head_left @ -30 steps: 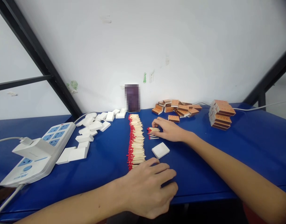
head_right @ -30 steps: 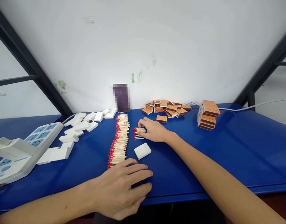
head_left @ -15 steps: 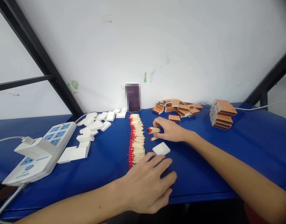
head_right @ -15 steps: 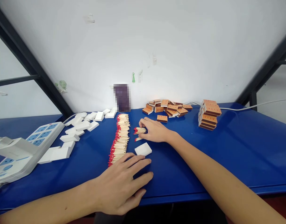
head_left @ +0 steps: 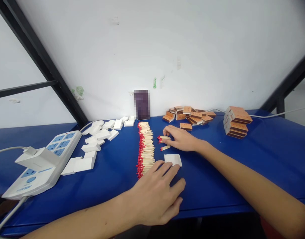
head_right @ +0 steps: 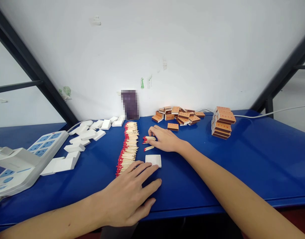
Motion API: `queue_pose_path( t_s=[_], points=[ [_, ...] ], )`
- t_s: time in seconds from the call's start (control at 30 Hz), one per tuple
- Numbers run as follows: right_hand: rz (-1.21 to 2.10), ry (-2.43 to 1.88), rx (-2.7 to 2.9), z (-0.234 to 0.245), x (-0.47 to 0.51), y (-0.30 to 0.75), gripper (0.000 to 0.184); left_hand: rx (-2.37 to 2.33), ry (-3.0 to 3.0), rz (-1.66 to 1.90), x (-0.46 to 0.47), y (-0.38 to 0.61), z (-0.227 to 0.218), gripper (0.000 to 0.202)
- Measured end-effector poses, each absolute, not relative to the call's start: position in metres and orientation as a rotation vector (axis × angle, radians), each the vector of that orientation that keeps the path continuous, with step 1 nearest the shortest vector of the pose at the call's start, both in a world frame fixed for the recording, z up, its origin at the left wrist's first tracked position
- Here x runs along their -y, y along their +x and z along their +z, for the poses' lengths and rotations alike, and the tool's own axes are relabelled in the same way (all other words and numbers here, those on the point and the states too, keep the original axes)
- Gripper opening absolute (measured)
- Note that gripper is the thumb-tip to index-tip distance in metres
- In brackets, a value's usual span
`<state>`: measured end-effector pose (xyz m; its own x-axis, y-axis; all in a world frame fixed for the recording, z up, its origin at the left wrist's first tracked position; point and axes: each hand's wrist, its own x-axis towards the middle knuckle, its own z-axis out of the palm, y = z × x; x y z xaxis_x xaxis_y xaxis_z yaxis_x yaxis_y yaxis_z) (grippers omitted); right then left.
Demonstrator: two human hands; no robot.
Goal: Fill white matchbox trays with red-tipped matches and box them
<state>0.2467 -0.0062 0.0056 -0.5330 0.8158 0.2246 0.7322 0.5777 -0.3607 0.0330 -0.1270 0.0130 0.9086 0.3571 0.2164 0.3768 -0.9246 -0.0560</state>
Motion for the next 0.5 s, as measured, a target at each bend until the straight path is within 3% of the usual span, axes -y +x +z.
queue_pose_path(
  t_s=[0.5],
  points=[
    [0.301,-1.270,2.454,0.0060,0.0063,0.2468,0.020,0.449,-3.030,-0.305,0.1262,0.0346,0.0157,0.032]
  ],
)
